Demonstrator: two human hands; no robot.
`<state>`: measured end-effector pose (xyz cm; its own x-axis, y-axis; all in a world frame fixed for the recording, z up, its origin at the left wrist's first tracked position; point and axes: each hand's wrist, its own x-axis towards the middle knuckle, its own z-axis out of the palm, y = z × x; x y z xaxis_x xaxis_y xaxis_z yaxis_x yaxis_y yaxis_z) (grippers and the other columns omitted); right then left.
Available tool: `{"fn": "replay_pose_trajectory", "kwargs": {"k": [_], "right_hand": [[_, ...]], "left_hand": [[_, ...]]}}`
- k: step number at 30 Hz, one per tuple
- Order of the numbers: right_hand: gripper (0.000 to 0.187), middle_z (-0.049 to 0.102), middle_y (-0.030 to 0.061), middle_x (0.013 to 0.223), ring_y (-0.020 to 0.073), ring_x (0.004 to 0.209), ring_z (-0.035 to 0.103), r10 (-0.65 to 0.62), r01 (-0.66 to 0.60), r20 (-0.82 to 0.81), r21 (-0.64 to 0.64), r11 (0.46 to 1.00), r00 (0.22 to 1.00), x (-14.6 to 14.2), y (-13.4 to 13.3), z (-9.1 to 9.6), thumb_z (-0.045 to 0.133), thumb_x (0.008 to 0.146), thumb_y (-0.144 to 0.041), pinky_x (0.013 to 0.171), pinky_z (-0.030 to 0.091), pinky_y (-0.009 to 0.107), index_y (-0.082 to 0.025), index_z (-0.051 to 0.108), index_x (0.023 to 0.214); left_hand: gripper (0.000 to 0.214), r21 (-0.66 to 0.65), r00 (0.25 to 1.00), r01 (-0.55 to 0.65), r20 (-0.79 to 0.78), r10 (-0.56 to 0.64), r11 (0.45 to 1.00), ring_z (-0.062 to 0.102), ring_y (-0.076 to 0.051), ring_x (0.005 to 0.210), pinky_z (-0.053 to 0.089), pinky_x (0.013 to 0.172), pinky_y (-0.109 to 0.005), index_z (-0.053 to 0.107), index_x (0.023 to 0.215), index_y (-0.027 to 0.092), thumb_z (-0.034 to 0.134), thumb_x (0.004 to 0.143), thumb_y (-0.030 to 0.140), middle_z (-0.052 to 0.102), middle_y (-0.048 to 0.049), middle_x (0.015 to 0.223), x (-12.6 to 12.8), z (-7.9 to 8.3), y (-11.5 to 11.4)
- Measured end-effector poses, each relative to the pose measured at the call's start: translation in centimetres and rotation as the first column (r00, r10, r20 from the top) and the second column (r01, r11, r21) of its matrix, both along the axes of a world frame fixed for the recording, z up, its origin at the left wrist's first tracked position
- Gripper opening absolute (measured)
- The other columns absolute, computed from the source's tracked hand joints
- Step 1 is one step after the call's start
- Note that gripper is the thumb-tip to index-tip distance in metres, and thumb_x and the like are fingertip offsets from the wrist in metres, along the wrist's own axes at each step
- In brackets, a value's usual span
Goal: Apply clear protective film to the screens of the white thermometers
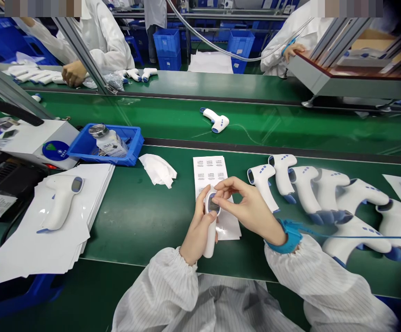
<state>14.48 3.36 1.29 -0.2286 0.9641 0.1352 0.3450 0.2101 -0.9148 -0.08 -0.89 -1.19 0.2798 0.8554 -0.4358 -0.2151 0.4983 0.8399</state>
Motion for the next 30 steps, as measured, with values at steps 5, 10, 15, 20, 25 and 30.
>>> {"fn": "replay_pose_trajectory", "kwargs": {"k": [5,10,15,20,25,30], "right_hand": [[0.01,0.066,-0.001,0.081,0.0142,0.074,0.06,-0.045,0.045,0.016,0.005,0.999,0.999,-0.2,-0.2,0.0,0.065,0.082,-0.016,0.072,0.051,0.029,-0.022,0.062,0.09],[0.006,0.064,-0.0008,0.082,0.0143,0.074,0.059,-0.122,0.122,-0.038,-0.005,0.992,0.992,0.6,0.1,-0.2,0.064,0.085,-0.023,0.072,0.05,0.029,-0.022,0.06,0.089],[0.013,0.063,0.0019,0.09,0.0159,0.079,0.06,-0.102,0.1,-0.011,-0.135,0.986,0.995,1.4,0.1,-0.9,0.059,0.09,-0.034,0.072,0.05,0.03,-0.022,0.061,0.09],[0.013,0.06,0.0029,0.093,0.0157,0.077,0.059,-0.063,0.061,-0.027,-0.083,0.995,0.998,0.5,-0.3,-1.1,0.068,0.083,-0.032,0.07,0.05,0.031,-0.021,0.063,0.083],[0.013,0.06,0.0033,0.084,0.0179,0.08,0.058,-0.059,0.062,-0.054,0.039,0.997,0.997,-0.7,-0.7,0.3,0.067,0.083,-0.024,0.068,0.05,0.032,-0.021,0.061,0.072],[0.012,0.061,0.0014,0.08,0.0166,0.075,0.058,-0.061,0.069,-0.097,0.072,0.995,0.993,-1.3,-0.9,1.1,0.062,0.085,-0.02,0.069,0.049,0.033,-0.023,0.056,0.076]], "left_hand": [[0.06,-0.015,1.0,-0.022,0.017,0.022,1.0,0.047,-0.003,0.05,0.045,0.047,-0.022,0.021,0.147,0.044,0.043,0.093,0.029,0.044,-0.0065,0.14,0.1,0.0,-0.1],[0.061,-0.04,0.999,-0.038,0.016,0.038,0.998,0.048,-0.007,0.05,0.045,0.048,-0.022,0.022,0.148,0.041,0.042,0.092,0.029,0.057,-0.0037,0.106,0.2,0.2,-0.1],[0.059,-0.043,0.998,-0.058,0.021,0.059,0.997,0.048,-0.008,0.05,0.044,0.048,-0.022,0.021,0.148,0.042,0.042,0.093,0.032,0.054,0.0006,0.086,0.2,0.2,-0.2],[0.058,0.149,0.987,-0.108,-0.103,0.124,0.983,0.061,-0.021,0.101,0.054,0.075,-0.03,0.026,0.148,0.039,0.046,0.094,0.032,0.038,-0.0051,0.148,0.0,-0.1,-0.6],[0.054,0.311,0.965,-0.122,-0.185,0.186,0.943,0.024,-0.026,0.145,0.031,0.114,-0.042,0.026,0.148,0.037,0.044,0.097,0.031,0.021,0.0027,0.16,-0.3,0.3,-1.0],[0.053,0.346,0.962,-0.122,-0.188,0.196,0.93,0.019,-0.023,0.147,0.023,0.118,-0.041,0.025,0.147,0.039,0.042,0.098,0.031,0.02,0.0049,0.16,-0.6,0.8,-1.1]]}}
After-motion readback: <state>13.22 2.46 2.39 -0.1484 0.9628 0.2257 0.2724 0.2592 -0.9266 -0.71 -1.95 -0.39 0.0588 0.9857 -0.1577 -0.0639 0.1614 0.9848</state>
